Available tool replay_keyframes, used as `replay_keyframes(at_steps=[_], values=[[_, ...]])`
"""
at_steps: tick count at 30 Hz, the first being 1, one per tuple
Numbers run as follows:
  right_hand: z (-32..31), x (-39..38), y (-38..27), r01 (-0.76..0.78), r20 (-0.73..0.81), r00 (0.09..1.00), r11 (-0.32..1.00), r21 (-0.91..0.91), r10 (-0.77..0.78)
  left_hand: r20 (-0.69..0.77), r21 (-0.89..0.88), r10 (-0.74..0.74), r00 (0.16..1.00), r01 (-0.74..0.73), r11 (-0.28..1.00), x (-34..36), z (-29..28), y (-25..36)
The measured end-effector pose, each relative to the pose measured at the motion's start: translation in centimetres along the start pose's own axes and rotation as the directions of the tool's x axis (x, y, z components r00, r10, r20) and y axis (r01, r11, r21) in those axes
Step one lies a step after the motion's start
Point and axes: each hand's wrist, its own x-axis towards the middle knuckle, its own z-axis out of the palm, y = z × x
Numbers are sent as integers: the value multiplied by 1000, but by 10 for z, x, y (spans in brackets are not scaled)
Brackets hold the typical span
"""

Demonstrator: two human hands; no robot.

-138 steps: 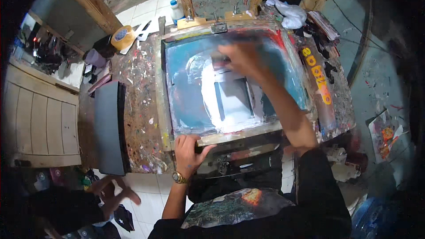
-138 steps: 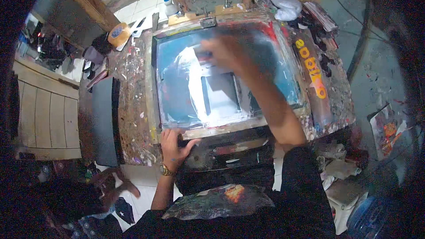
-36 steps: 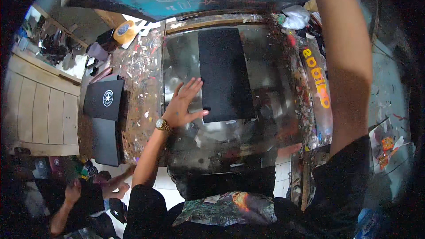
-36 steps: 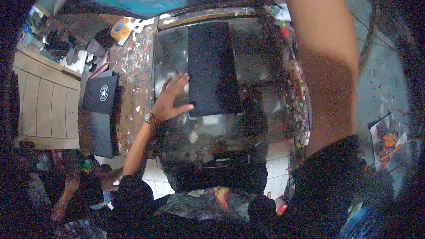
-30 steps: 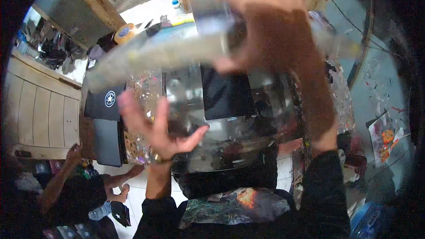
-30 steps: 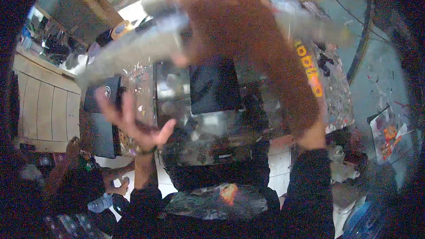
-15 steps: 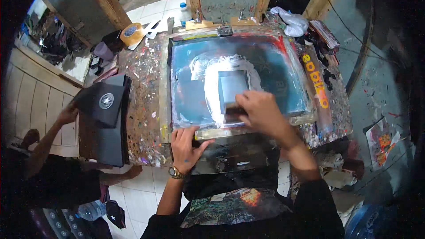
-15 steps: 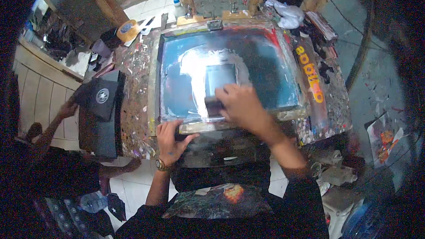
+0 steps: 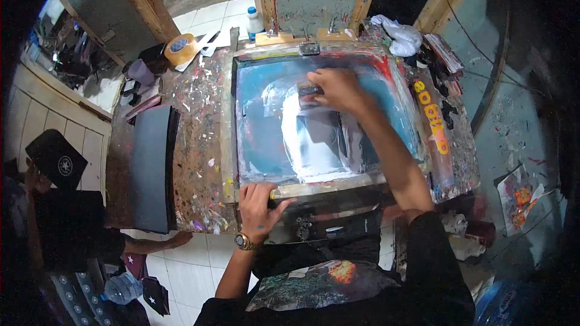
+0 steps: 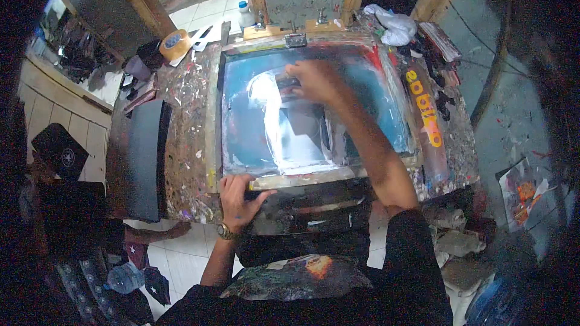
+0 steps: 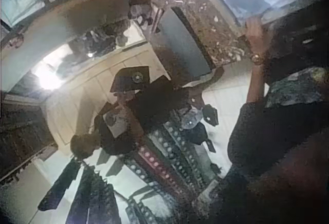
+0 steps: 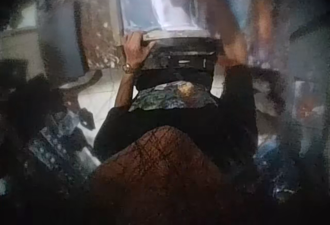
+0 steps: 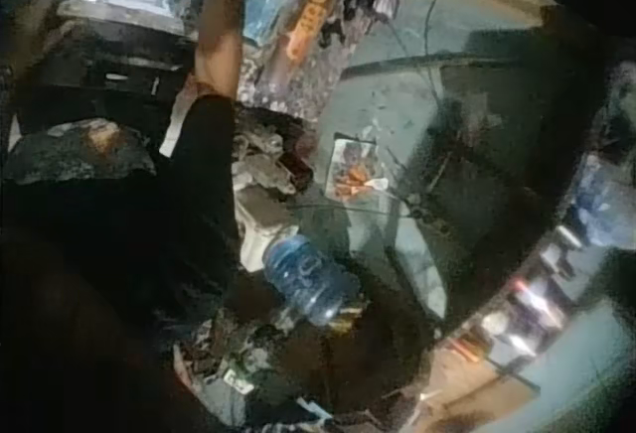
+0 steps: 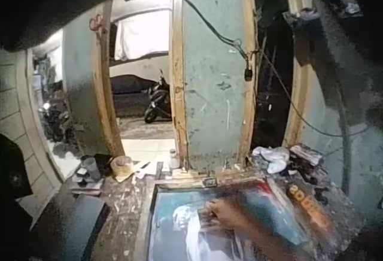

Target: The person screen prints logos onto black fabric pieces using a squeegee and white ink, then removes each piece from the printing station and places it on a stack.

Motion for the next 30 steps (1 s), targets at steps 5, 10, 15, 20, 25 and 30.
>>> replay_keyframes(at_steps=[5,10,15,20,25,30], values=[[11,28,22,70,31,997,997,35,-71,1,12,26,1000,-26,1000,-6,10,-6],[30,28,6,298,47,951,948,108,-305,9,25,9,1000,-9,1000,-5,5,-5],[5,2,22,248,147,949,949,195,-278,15,9,19,1000,-19,1000,-4,10,-4],[0,-61,-27,-358,4,933,933,-43,359,7,7,9,1000,-9,1000,-3,8,-4],[-17,-105,-87,-702,199,697,712,-3,689,15,9,-23,1000,23,1000,-10,9,-8],[19,-107,-52,-796,3,606,606,1,796,14,-8,-21,1000,21,1000,-12,14,-9]])
